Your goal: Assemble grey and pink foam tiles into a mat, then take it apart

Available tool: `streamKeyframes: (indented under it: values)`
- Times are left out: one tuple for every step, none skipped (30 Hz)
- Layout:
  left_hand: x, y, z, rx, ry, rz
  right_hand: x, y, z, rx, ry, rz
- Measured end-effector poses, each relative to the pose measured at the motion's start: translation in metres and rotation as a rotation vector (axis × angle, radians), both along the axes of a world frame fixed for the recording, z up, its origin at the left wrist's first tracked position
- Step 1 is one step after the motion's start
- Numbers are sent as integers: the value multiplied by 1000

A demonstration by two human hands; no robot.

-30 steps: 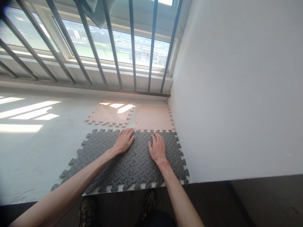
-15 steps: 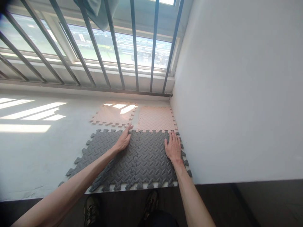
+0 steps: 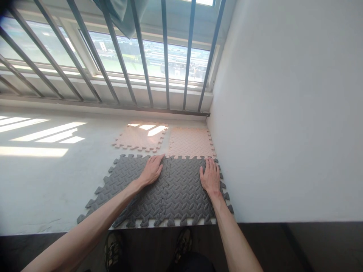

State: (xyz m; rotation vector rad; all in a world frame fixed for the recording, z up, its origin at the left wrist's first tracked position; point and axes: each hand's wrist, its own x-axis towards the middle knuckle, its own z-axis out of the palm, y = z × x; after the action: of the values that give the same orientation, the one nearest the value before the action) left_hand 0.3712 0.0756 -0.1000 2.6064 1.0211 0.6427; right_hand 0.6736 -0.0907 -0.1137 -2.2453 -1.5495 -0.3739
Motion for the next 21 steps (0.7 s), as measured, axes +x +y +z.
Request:
streamKeyframes:
  values:
    - [0, -1, 0, 6, 9, -4, 0, 0, 0, 1, -1, 0]
    - [0, -1, 1, 12, 19, -6, 0, 0, 1, 3, -1, -1]
    - [0, -2, 1, 18, 29, -7, -1, 0, 1, 4, -1, -1]
    - [0, -3, 1, 25, 37, -9, -1, 0, 1, 5, 1, -1]
    - [0, -3, 1, 29, 44, -13, -1, 1, 1, 4, 3, 1]
    - [0, -4, 1, 32, 50, -19, -1, 1, 1, 5, 4, 2]
    - [0, -5, 1, 30, 55, -28, -1, 1, 1, 6, 4, 4]
    - [0, -5, 1, 26, 57, -36, -1, 1, 1, 7, 4, 5]
    - [0, -6, 1, 18, 56, -40, -1, 1, 0, 8, 2, 4]
    - [0, -6, 1, 9, 51, -40, -1, 1, 0, 8, 2, 2]
    - [0, -5, 0, -2, 41, -37, -1, 1, 0, 7, 3, 0]
    - [2, -4, -1, -17, 21, -26, 0, 1, 0, 7, 7, -1]
    - [3, -3, -2, -35, -8, -11, 0, 1, 0, 7, 11, -1]
    - [6, 0, -3, -59, -48, 9, 0, 1, -1, 9, 15, -1]
    - [9, 4, -4, -95, -96, 37, 0, 1, -1, 12, 18, 0]
    - [13, 9, -4, -146, -149, 76, 0, 1, -1, 13, 18, 1]
    - [17, 15, -3, -211, -201, 125, 0, 1, -1, 14, 17, 0]
    - [21, 22, -1, -287, -242, 175, 0, 1, -1, 13, 15, -1]
    - [26, 29, 1, -363, -268, 217, 0, 1, 0, 12, 14, -2]
    - [30, 36, 4, -427, -279, 249, -1, 1, 1, 14, 14, -3]
    - [34, 43, 8, -474, -278, 266, -1, 1, 2, 20, 14, -3]
